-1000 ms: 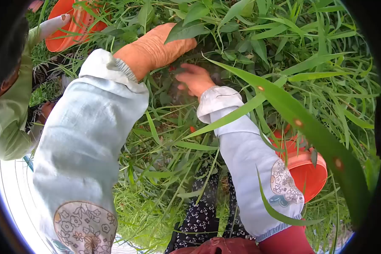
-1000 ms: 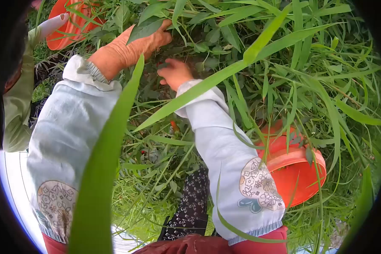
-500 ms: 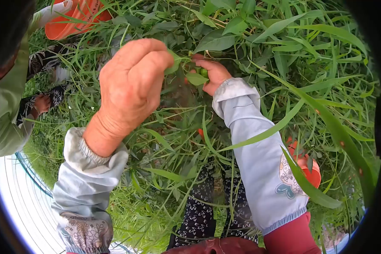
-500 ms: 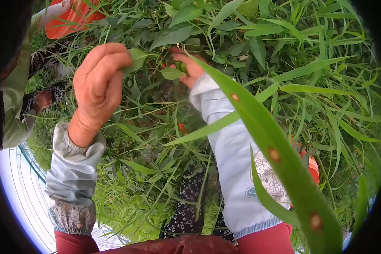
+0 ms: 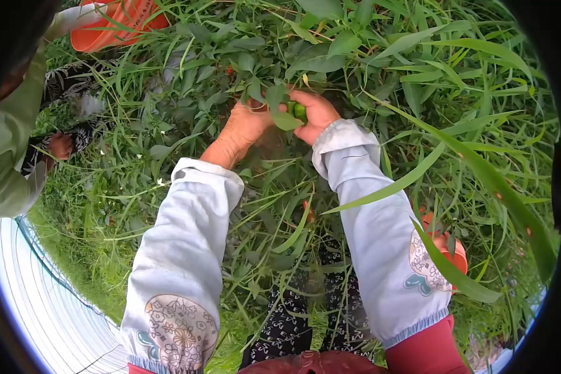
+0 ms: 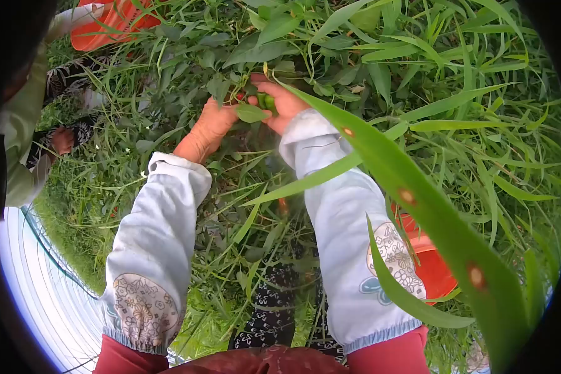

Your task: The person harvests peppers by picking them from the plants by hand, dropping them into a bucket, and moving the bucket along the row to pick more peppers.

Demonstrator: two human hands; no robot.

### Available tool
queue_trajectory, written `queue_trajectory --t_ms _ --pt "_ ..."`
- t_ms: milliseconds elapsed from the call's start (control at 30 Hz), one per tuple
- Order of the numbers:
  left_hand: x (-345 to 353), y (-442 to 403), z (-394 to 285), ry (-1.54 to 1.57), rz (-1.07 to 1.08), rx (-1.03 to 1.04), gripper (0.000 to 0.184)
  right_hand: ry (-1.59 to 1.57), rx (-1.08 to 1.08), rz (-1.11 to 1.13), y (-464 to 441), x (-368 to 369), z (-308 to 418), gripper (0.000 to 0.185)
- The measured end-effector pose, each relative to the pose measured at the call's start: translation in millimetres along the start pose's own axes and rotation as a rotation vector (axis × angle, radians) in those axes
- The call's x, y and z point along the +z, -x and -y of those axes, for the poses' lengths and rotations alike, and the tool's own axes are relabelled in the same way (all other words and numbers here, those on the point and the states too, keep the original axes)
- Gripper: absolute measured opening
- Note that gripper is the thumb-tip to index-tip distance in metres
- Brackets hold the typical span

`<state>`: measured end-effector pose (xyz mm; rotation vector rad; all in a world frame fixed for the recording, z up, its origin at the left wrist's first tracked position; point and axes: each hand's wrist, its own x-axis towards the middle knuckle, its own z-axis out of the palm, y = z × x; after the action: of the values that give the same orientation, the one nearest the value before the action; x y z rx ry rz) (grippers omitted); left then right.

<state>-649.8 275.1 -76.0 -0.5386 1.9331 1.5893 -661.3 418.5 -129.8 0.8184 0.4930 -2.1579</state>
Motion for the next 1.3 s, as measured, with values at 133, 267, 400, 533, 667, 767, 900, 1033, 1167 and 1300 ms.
queue_trajectory --t_ms 133,267,400,533,667,767,900,1033,1167,1300 --pt "3.1 14.7 -4.1 -0.229 0.09 0.007 0.035 0.112 -0.072 -0.004 19.1 -5.1 -6.0 0.023" --pt "-0.2 8.9 89.9 -0.31 -0.101 0.203 0.032 0.21 -0.129 -0.156 63.5 -16.4 -22.8 0.035" --pt "17.5 34.8 58.0 -0.368 -0.197 -0.04 0.029 0.194 -0.104 -0.243 118.4 -28.0 -33.4 0.035" --pt "19.2 63.1 51.0 -0.722 -0.261 -0.036 0.032 0.163 -0.092 -0.251 153.2 -29.4 -31.1 0.037" --pt "34.9 90.3 31.9 -0.767 -0.297 -0.065 0.03 0.115 -0.08 -0.241 181.7 -24.9 -24.7 0.038" --pt "64.8 130.2 8.2 -0.667 -0.351 0.048 0.034 0.128 -0.061 -0.255 200.8 -24.8 -27.2 0.035" --pt "118.9 181.3 -48.4 -0.815 -0.201 0.413 0.028 -0.126 -0.097 -0.093 218.0 -31.8 -33.2 0.03" --pt "163.4 191.3 -65.8 -1.048 -0.121 0.642 0.039 -0.224 -0.156 0.033 240.0 -40.5 -33.6 0.035" --pt "182.5 199.2 -86.3 -1.169 -0.025 0.742 0.045 -0.312 -0.274 0.019 263.7 -49.7 -20.5 0.03" --pt "193.3 199.6 -102.3 -1.005 0.055 0.97 0.04 -0.377 -0.316 0.045 277.8 -72.4 -10.9 0.032"
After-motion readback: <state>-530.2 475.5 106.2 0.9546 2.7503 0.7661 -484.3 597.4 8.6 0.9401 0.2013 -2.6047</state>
